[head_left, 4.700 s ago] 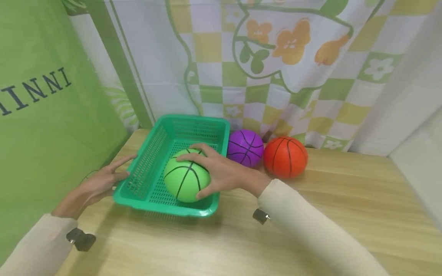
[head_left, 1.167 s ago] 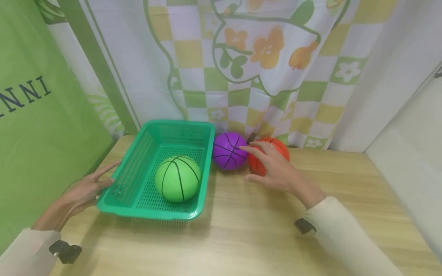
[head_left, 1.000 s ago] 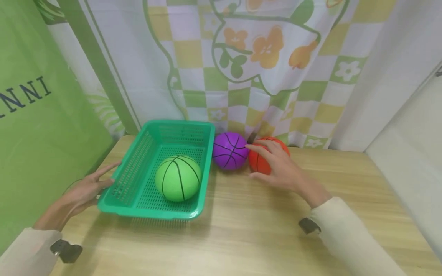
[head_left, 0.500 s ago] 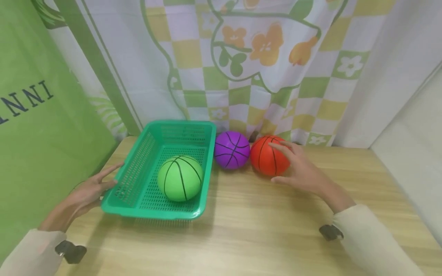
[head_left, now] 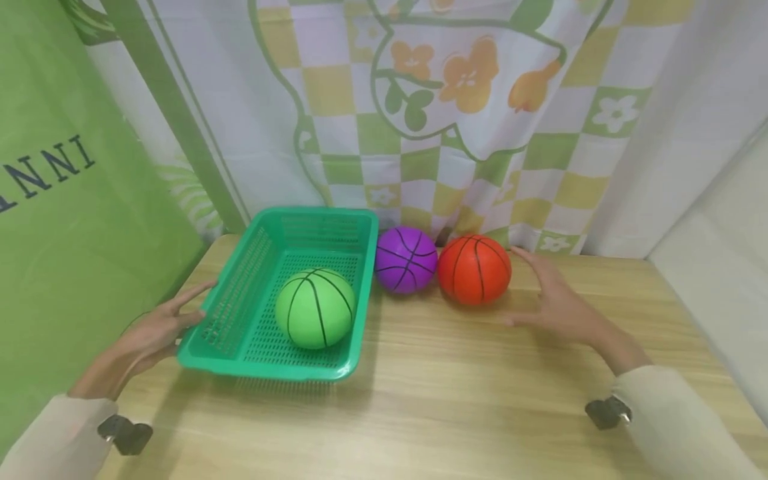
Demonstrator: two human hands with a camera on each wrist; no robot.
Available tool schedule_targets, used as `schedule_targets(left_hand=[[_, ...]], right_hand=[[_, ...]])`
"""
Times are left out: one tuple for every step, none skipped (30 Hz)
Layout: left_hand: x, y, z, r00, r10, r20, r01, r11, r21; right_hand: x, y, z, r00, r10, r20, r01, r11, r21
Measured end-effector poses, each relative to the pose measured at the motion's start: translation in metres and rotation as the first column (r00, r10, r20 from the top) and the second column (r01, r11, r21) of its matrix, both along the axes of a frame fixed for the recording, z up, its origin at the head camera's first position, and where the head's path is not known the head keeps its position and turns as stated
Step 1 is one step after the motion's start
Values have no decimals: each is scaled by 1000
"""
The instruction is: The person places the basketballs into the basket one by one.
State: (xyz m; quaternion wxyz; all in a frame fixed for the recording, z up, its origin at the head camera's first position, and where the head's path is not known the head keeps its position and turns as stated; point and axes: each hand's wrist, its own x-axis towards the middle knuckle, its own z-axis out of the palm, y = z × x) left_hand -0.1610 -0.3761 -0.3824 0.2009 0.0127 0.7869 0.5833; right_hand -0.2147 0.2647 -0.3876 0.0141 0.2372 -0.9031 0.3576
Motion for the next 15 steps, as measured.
schedule_targets(left_hand=[[0, 0, 0, 1000, 1, -1, -1, 1000, 2], [0, 1, 0, 1000, 5, 1, -5, 1000, 7], [0, 1, 0, 1000, 12, 7, -13, 1000, 21], [-1, 1, 1, 1000, 17, 12, -17, 999, 30], [0, 1, 1, 1000, 17, 12, -17, 999, 35], [0, 1, 2, 1000, 20, 14, -21, 999, 39], [0, 1, 2, 1000, 22, 13, -22, 999, 38], [0, 0, 2, 1000, 20, 13, -20, 999, 36], [0, 0, 2, 1000, 18, 12, -18, 999, 38], [0, 0, 2, 1000, 14, 9, -14, 999, 34], [0, 1, 2, 1000, 12, 7, -12, 999, 33], [0, 1, 2, 1000, 7, 3, -7, 1000, 28], [0, 1, 2, 1000, 3, 3, -3, 1000, 30], [0, 0, 2, 1000, -4, -1, 4, 1000, 26], [0, 0, 2, 1000, -4, -2, 4, 1000, 29]], right_hand=[[-1, 2, -2, 1000, 0, 17, 0, 1000, -16], [-1, 4, -3, 999, 4, 35, -3, 999, -36], [-2, 6, -5, 998, 3, 55, 0, 998, -56], [-3, 8, -6, 997, 6, 74, 0, 997, -76], [-4, 8, -8, 996, 6, 93, 3, 995, -96], [-4, 9, -9, 993, 4, 114, 9, 994, -111], [-4, 9, -9, 991, 0, 134, 17, 992, -125], [-5, 9, -10, 989, -4, 150, 24, 991, -135], [-5, 10, -11, 988, -8, 157, 31, 990, -140], [-6, 10, -12, 987, -10, 162, 33, 989, -141], [-7, 9, -13, 987, -11, 162, 35, 989, -143], [-7, 9, -14, 987, -15, 161, 38, 989, -143], [-8, 9, -16, 987, -17, 162, 41, 988, -149], [-9, 8, -17, 986, -16, 166, 43, 986, -158], [-10, 7, -19, 986, -13, 169, 42, 985, -169]])
